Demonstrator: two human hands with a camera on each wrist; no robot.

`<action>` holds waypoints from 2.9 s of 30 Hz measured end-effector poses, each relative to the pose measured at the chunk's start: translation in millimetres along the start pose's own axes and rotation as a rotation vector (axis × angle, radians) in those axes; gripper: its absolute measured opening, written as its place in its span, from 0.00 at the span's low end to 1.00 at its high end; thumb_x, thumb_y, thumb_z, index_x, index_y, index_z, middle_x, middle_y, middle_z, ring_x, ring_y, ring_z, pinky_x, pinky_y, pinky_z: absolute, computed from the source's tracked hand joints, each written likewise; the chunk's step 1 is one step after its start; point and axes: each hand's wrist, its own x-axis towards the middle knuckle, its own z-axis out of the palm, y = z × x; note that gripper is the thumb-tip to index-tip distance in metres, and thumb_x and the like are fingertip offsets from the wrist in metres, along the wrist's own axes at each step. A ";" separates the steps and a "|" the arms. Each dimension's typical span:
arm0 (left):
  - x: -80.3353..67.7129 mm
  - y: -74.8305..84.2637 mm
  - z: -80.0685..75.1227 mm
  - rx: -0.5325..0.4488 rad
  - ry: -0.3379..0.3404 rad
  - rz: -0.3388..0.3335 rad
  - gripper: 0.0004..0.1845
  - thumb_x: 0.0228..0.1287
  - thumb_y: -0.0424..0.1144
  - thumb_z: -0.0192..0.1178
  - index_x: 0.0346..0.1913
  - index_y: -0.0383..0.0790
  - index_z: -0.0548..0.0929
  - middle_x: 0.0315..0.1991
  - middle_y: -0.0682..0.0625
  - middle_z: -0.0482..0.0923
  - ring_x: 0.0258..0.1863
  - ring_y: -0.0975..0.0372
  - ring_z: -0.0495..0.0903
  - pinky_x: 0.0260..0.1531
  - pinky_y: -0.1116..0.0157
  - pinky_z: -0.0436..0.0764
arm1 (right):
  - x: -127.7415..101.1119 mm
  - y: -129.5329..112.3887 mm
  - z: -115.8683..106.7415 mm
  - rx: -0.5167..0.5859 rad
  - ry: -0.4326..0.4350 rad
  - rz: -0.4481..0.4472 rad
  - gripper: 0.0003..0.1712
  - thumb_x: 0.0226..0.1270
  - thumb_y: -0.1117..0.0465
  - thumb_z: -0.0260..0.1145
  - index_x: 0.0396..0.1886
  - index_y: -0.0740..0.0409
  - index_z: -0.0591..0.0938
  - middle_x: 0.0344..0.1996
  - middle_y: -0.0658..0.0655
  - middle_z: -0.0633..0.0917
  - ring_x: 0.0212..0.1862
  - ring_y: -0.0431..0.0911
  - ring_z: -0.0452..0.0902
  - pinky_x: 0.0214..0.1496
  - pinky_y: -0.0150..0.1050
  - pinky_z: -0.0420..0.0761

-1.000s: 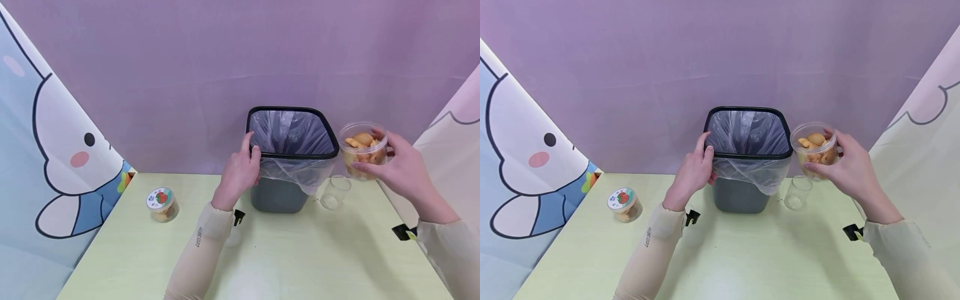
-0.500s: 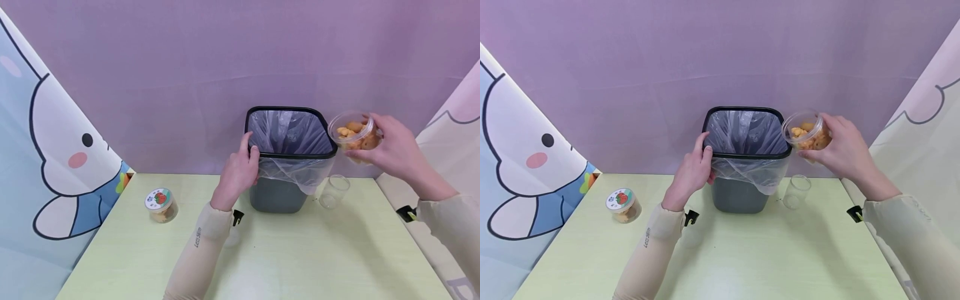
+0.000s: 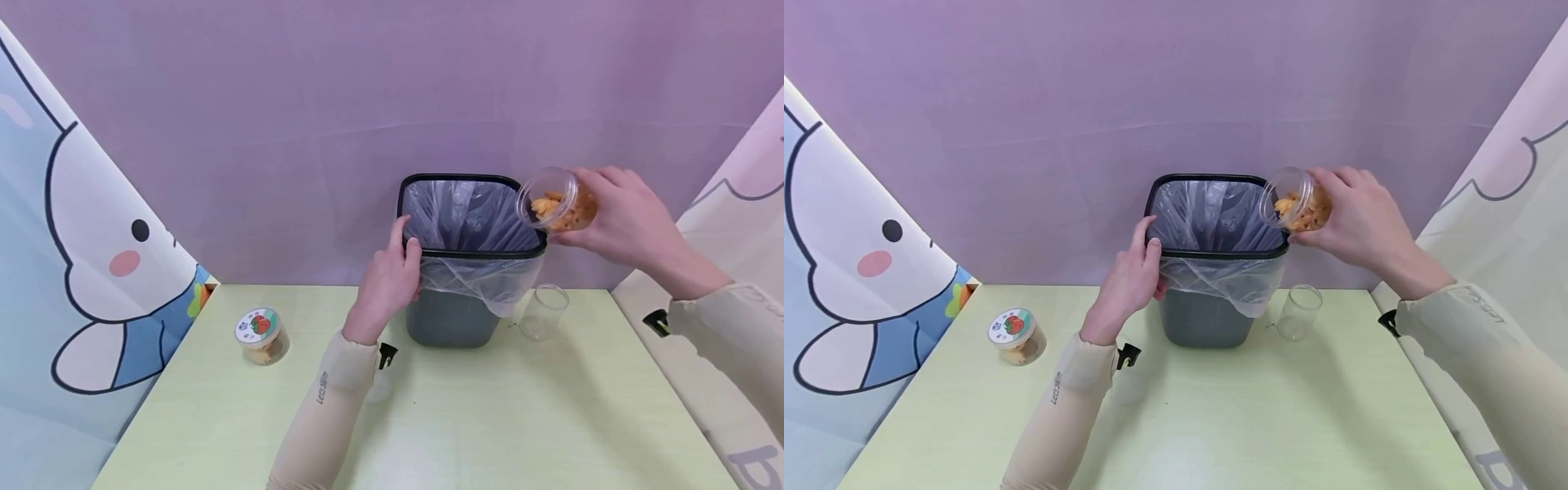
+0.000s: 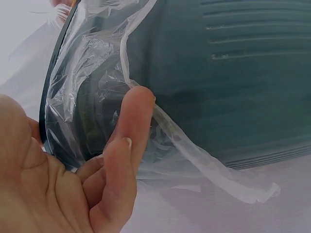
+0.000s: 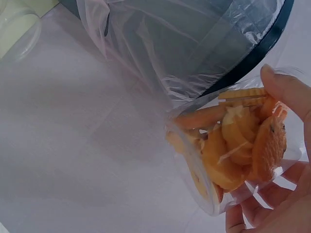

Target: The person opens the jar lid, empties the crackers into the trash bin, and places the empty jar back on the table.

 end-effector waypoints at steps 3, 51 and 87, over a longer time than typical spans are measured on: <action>0.5 -0.6 0.1 0.003 0.000 0.007 0.27 0.79 0.55 0.33 0.78 0.64 0.50 0.14 0.51 0.78 0.11 0.61 0.79 0.22 0.56 0.75 | 3.0 -2.5 -0.5 -0.032 -0.012 -0.005 0.58 0.41 0.49 0.84 0.72 0.60 0.68 0.58 0.72 0.73 0.58 0.69 0.64 0.54 0.68 0.67; -2.4 -2.6 -1.0 0.004 0.007 0.020 0.27 0.79 0.55 0.34 0.77 0.62 0.51 0.14 0.51 0.77 0.11 0.59 0.78 0.20 0.55 0.75 | 13.7 -33.9 11.3 -0.321 0.245 -0.534 0.52 0.30 0.58 0.85 0.63 0.60 0.74 0.50 0.67 0.78 0.48 0.66 0.71 0.40 0.64 0.71; -0.1 -2.8 2.5 0.004 0.014 0.037 0.28 0.79 0.56 0.35 0.77 0.62 0.51 0.15 0.51 0.77 0.11 0.60 0.78 0.22 0.57 0.75 | 15.9 -34.9 17.1 -0.413 0.302 -0.650 0.42 0.42 0.65 0.77 0.62 0.61 0.75 0.52 0.68 0.78 0.55 0.65 0.70 0.43 0.61 0.72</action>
